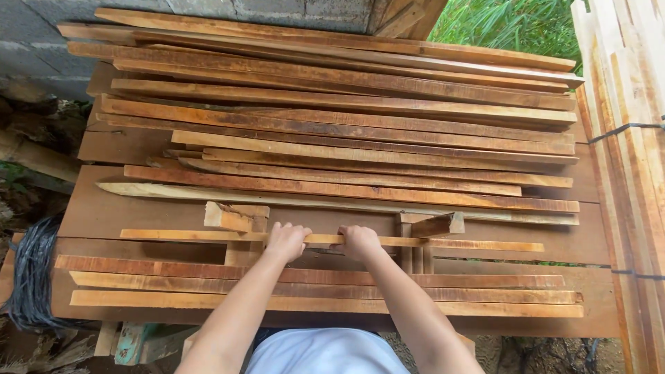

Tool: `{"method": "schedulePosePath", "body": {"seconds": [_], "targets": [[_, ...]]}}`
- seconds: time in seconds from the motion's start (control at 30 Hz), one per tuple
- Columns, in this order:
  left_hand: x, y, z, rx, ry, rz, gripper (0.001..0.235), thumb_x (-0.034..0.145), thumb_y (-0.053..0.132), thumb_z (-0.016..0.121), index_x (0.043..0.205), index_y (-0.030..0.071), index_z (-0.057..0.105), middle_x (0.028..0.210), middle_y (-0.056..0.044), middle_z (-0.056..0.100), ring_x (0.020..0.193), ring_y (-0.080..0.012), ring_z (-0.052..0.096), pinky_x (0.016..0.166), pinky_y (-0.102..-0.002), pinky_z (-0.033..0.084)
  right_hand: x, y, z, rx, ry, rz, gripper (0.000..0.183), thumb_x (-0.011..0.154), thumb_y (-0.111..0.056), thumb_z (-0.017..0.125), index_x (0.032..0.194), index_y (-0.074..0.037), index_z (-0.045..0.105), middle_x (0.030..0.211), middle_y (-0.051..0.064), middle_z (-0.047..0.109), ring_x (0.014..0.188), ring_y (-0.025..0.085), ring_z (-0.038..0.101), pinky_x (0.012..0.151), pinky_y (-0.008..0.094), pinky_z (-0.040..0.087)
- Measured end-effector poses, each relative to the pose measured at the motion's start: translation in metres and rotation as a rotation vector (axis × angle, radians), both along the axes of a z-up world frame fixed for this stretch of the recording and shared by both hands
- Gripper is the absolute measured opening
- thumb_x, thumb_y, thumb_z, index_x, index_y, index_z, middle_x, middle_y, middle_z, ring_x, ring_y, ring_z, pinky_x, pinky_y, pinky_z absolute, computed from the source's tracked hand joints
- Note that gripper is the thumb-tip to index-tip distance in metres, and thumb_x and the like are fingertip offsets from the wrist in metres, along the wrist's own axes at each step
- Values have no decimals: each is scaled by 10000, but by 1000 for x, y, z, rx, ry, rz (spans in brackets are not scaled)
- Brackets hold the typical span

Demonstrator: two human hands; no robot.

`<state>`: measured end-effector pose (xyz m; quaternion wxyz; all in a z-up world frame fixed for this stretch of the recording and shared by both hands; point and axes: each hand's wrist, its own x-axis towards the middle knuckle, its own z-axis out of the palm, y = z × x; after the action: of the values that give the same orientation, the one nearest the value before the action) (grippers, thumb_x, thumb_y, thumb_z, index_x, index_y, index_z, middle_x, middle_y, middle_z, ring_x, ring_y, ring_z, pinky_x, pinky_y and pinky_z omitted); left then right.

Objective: The person unties a bundle of wooden planks using black straps and then proceeds to stack and arrange the planks on a wooden workbench. They handle the planks one by one, aligning them neatly on the surface.

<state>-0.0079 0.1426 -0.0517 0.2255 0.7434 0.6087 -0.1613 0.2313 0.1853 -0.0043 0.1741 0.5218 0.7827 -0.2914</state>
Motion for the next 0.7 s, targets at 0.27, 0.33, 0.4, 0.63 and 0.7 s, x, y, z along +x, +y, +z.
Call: {"method": "schedulePosePath", "body": {"seconds": [0.27, 0.33, 0.4, 0.63, 0.7], "targets": [[45, -59, 32, 382, -173, -14, 467, 890, 285, 696, 1319, 168, 554, 1338, -53, 556, 1333, -277, 470, 995, -426, 453, 10, -7, -53, 192, 25, 134, 392, 807, -473, 745, 1093, -232, 629, 881, 65, 748, 925, 297, 757, 805, 459, 565], [53, -99, 46, 437, -264, -91, 460, 913, 361, 691, 1309, 157, 575, 1310, -62, 582, 1299, -270, 505, 945, -402, 467, 7, -15, -43, 204, 44, 135, 388, 802, -476, 744, 1073, -225, 626, 884, 64, 746, 928, 297, 753, 802, 460, 555], [54, -138, 61, 414, -381, -352, 895, 859, 565, 641, 1481, -44, 432, 1578, -207, 382, 1446, -385, 305, 1208, -505, 163, 1, -21, -11, 330, 116, 34, 404, 826, -466, 794, 1037, -145, 671, 944, 30, 757, 858, 257, 730, 847, 391, 522], [65, -157, 42, 592, -332, -315, 697, 758, 191, 651, 1415, 2, 517, 1522, -154, 445, 1297, -343, 425, 1106, -440, 340, -5, -45, 7, 306, 88, -52, 737, 932, -767, 425, 1156, -134, 727, 1114, 83, 723, 1059, 283, 661, 957, 441, 418], [67, -163, 48, 506, -348, -248, 666, 793, 286, 724, 1378, 19, 551, 1486, -138, 467, 1318, -341, 415, 1083, -446, 367, -4, -59, -7, 397, 165, -103, 664, 885, -731, 556, 1145, -143, 723, 1126, 49, 711, 1070, 275, 634, 980, 431, 392]]}}
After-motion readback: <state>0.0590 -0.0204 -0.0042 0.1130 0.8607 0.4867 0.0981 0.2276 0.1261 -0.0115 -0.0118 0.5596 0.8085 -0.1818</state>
